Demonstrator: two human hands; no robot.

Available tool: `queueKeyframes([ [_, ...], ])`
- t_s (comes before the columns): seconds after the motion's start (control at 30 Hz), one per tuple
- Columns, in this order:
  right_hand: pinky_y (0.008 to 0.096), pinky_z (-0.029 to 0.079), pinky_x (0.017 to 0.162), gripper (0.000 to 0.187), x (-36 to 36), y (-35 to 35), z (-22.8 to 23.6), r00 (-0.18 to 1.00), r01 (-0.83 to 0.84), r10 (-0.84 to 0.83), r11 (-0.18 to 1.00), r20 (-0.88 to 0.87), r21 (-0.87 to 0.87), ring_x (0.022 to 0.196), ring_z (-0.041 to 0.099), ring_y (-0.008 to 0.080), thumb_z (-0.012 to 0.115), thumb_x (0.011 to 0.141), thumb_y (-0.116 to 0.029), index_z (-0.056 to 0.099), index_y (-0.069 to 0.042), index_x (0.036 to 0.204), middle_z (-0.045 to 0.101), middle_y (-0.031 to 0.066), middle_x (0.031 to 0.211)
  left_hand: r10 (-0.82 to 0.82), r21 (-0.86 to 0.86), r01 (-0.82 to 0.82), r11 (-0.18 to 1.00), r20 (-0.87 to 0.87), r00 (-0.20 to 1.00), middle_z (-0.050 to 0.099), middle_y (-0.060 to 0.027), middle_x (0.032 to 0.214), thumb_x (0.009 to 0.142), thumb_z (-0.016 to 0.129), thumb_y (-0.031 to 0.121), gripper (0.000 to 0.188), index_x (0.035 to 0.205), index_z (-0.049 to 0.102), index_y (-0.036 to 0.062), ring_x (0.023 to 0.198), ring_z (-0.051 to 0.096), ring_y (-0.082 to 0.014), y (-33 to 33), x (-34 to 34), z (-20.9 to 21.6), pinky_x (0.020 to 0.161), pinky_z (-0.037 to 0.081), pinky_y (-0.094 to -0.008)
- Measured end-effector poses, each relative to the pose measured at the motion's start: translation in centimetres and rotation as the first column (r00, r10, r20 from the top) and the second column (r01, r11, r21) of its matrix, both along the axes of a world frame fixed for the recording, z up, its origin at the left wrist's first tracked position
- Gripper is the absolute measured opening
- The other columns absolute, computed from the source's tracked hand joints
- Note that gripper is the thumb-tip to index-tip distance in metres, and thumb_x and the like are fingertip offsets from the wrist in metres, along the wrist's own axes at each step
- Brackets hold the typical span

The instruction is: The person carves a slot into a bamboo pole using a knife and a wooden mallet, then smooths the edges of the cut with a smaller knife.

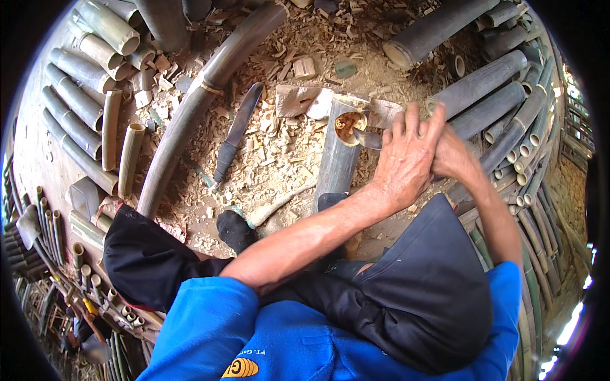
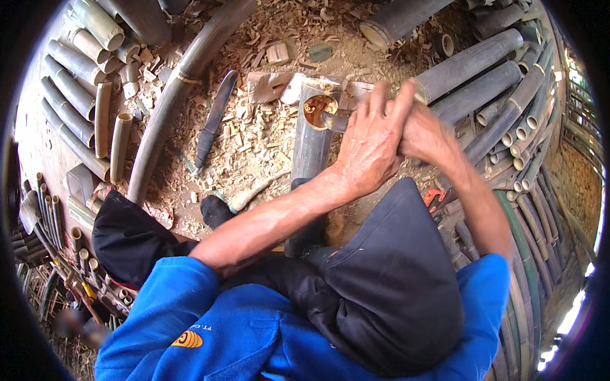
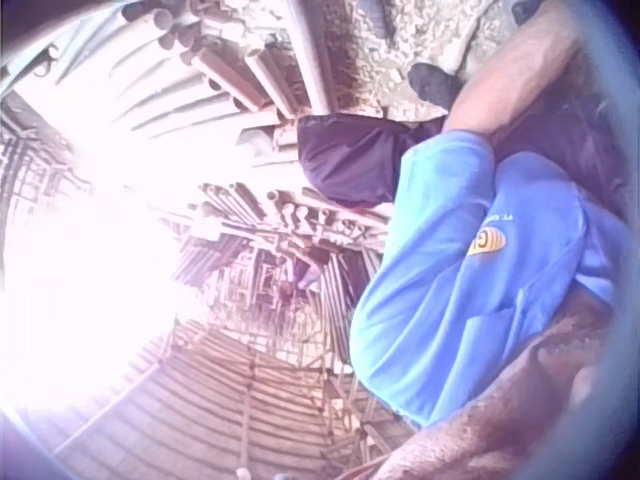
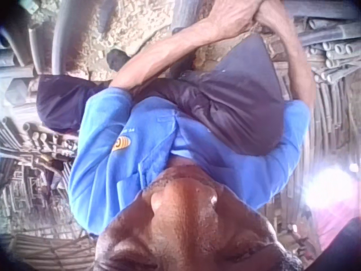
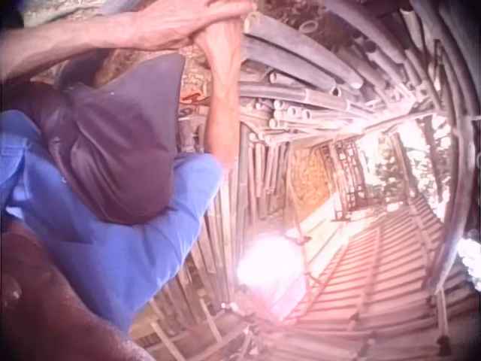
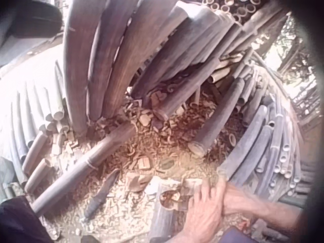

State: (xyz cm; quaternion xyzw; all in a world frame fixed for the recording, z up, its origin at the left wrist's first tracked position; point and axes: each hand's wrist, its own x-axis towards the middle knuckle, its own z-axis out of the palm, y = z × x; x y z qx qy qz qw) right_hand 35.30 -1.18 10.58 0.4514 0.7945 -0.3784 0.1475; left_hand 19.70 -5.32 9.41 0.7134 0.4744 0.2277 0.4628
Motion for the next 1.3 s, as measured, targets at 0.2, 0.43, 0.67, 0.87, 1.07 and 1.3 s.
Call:
queueKeyframes([
  [0.2, 0.0477, 0.055, 0.085, 0.036, 1.2, 2.9, -2.1, 0.953, -0.280, 0.278, 0.960, -0.121, 0.004, 0.091, 0.066, 0.0335, 0.077, 0.081, -0.023, 0.065, -0.004, 0.109, 0.067, 0.0141, 0.099, 0.308, -0.060, -0.304, 0.951, 0.061, 0.950, 0.026, -0.0378, 0.148, 0.064, 0.073, -0.008, 0.113, 0.158, 0.014, 0.0126, 0.114, 0.053, -0.0543, -0.5, 1.8, -1.0, 0.093, 0.052, -0.0550],
  [0.43, 0.0420, 0.050, 0.100, 0.042, 1.4, -5.8, -5.3, 0.813, 0.458, -0.569, 0.756, -0.125, -0.468, 0.116, 0.058, 0.0289, 0.070, 0.090, -0.021, 0.056, -0.005, 0.126, 0.059, 0.0159, 0.124, -0.268, -0.223, 0.250, 0.942, -0.056, 0.962, 0.047, -0.0344, 0.133, 0.062, 0.078, 0.002, 0.101, 0.151, 0.031, 0.0108, 0.106, 0.062, -0.0472, 0.8, -0.6, -0.8, 0.086, 0.055, -0.0532],
  [0.67, 0.0479, 0.053, 0.087, 0.042, -0.9, 0.8, -0.9, 0.990, -0.140, 0.140, 0.974, -0.009, -0.178, 0.096, 0.065, 0.0388, 0.074, 0.078, -0.021, 0.062, 0.000, 0.113, 0.065, 0.0232, 0.108, -0.107, -0.178, 0.117, 0.977, 0.063, 0.992, 0.049, -0.0338, 0.128, 0.064, 0.072, -0.002, 0.089, 0.145, 0.035, 0.0044, 0.114, 0.058, -0.0501, 0.2, -1.2, -0.1, 0.098, 0.051, -0.0503],
  [0.87, 0.0463, 0.053, 0.083, 0.042, -1.0, -1.4, -2.2, 0.967, -0.044, 0.012, 0.992, -0.255, -0.118, 0.097, 0.065, 0.0370, 0.076, 0.076, -0.019, 0.062, 0.001, 0.111, 0.065, 0.0218, 0.107, 0.025, -0.158, -0.004, 0.987, 0.129, 0.991, 0.036, -0.0360, 0.140, 0.063, 0.071, -0.008, 0.104, 0.154, 0.025, 0.0108, 0.117, 0.053, -0.0536, -1.0, -2.0, -0.5, 0.100, 0.048, -0.0541],
  [1.07, 0.0445, 0.049, 0.100, 0.033, -6.9, -7.2, -2.9, 0.298, 0.456, -0.951, 0.221, -0.086, -0.862, 0.116, 0.056, 0.0258, 0.062, 0.101, -0.031, 0.051, -0.009, 0.122, 0.057, 0.0090, 0.117, -0.435, -0.320, 0.420, 0.849, 0.026, 0.900, 0.036, -0.0322, 0.147, 0.062, 0.077, 0.002, 0.091, 0.146, 0.041, 0.0119, 0.122, 0.054, -0.0490, 1.2, -6.5, 0.3, 0.104, 0.047, -0.0527],
  [1.3, 0.0395, 0.047, 0.100, 0.025, -12.8, -13.4, -1.5, -0.352, 0.027, -0.936, -0.017, 0.006, -1.000, 0.113, 0.058, 0.0198, 0.049, 0.107, -0.033, 0.052, -0.009, 0.116, 0.059, 0.0089, 0.116, -0.196, -0.566, 0.020, 0.824, -0.253, 0.947, 0.052, -0.0267, 0.129, 0.071, 0.069, 0.009, 0.083, 0.146, 0.036, 0.0017, 0.114, 0.058, -0.0439, -7.5, -16.4, 5.8, 0.100, 0.047, -0.0520],
])
